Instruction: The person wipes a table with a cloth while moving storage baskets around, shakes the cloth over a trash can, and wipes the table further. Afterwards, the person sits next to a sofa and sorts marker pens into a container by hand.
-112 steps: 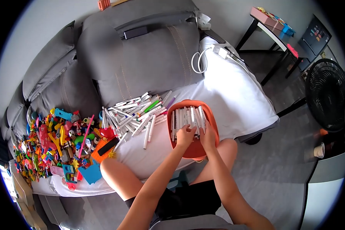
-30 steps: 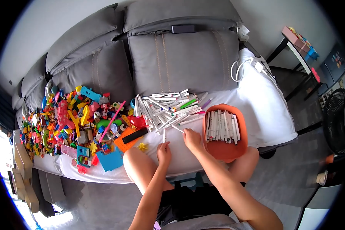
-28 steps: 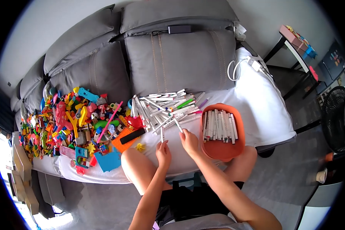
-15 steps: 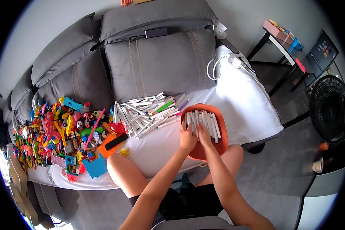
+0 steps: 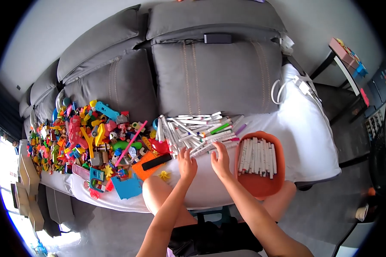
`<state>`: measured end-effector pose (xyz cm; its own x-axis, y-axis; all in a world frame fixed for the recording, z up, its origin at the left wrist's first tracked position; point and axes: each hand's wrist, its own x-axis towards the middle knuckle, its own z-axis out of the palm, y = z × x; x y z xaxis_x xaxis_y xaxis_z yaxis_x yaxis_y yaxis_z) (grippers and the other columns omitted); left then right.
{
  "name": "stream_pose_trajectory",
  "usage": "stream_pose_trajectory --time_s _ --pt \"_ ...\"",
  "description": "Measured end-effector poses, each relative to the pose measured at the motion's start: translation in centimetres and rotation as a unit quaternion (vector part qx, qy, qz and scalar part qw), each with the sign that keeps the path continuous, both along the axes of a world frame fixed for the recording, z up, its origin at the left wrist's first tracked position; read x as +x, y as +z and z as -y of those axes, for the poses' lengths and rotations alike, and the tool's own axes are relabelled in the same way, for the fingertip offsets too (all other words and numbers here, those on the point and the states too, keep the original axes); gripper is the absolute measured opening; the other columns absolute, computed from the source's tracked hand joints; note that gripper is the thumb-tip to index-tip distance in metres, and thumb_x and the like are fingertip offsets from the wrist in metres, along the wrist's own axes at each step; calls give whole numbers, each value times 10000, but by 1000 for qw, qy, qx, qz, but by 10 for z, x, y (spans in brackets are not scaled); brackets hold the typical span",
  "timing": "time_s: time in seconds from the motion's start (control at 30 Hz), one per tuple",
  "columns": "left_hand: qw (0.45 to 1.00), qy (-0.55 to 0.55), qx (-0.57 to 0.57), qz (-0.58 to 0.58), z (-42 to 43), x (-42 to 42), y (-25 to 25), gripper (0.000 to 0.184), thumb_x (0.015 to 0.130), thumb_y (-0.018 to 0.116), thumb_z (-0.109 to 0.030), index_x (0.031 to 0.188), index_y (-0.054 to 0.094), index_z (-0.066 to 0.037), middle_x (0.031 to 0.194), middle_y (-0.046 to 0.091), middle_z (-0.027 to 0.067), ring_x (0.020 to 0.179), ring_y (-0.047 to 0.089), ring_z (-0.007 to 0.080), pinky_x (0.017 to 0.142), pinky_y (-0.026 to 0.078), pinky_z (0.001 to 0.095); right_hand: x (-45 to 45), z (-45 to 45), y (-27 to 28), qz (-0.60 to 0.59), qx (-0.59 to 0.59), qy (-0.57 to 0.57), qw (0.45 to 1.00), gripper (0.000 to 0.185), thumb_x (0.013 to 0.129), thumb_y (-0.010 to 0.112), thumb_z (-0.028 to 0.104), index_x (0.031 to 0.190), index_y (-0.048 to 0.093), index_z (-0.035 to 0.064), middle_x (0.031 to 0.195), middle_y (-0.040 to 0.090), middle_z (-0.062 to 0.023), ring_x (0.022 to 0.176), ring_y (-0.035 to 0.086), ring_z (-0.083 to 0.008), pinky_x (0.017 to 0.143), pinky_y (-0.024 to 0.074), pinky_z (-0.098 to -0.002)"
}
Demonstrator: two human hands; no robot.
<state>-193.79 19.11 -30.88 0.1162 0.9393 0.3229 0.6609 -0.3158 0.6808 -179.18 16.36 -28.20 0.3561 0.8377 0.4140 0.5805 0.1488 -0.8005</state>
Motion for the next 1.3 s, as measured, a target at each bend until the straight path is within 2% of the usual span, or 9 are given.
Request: stream_pose_trajectory --time_s 0.2,0.43,0.57,0.67,0.87,0.93,1.1,1.2,1.3 --pt "976 139 89 -142 -103 -46 15 451 742 579 -123 1180 501 -52 1250 443 218 1153 416 388 975 337 486 -16 -63 0 73 28 45 996 406 755 571 2 1157 523 29 1148 547 -166 1075 523 -340 919 427 -400" --pt "914 198 -296 -194 -166 -40 39 850 755 614 -555 1351 298 -38 1160 478 223 1022 561 335 844 462 379 -10 -155 -5 306 -7 46 951 451 760 659 291 1062 526 -15 1021 572 -145 1034 503 -318 888 393 -429" --pt "929 176 -200 -257 -148 -11 10 894 727 637 -544 1378 290 -40 1291 380 244 1011 544 360 864 445 411 -21 -175 3 347 -151 88 922 587 811 601 454 1170 487 4 1027 608 -161 991 540 -309 870 396 -411" --pt "964 163 -118 -173 -123 1 2 740 765 634 -371 1352 337 -33 1318 349 273 1066 473 426 889 429 464 -23 -168 -9 323 -107 70 938 569 784 626 440 1134 510 6 915 618 -133 908 562 -290 822 397 -407" --pt "988 91 2 -122 -49 14 -21 569 776 593 -184 1298 424 -37 1350 333 255 1155 357 489 956 333 556 -24 -120 -23 308 -46 106 944 449 793 629 329 1159 522 91 1184 534 -91 1108 482 -293 952 340 -500" --pt "988 53 12 -143 -36 4 -24 548 775 593 -131 1291 429 -46 1341 344 260 1166 360 488 962 336 540 -33 -112 -20 316 -5 78 945 422 810 616 322 1162 548 100 1200 522 -106 1147 456 -311 975 312 -543" --pt "994 104 -6 -27 -40 -17 -16 518 785 548 -33 1288 427 -49 1307 384 269 1155 410 453 962 359 486 -84 -163 -7 216 51 154 963 355 830 598 132 1180 555 95 1205 518 -152 1045 534 -332 890 445 -409" --pt "993 117 -30 13 -49 -27 -17 520 782 518 18 1291 426 -42 1297 398 271 1142 439 440 942 373 484 -119 -210 -4 206 6 161 965 355 834 600 152 1184 563 98 1202 524 -167 994 565 -323 853 467 -400" --pt "992 114 -51 15 -52 -27 -20 579 771 490 29 1333 387 -65 1311 385 283 1151 431 442 949 360 481 -130 -238 -20 168 -35 211 962 188 833 579 115 995 643 42 1024 621 -148 903 601 -316 798 486 -388"
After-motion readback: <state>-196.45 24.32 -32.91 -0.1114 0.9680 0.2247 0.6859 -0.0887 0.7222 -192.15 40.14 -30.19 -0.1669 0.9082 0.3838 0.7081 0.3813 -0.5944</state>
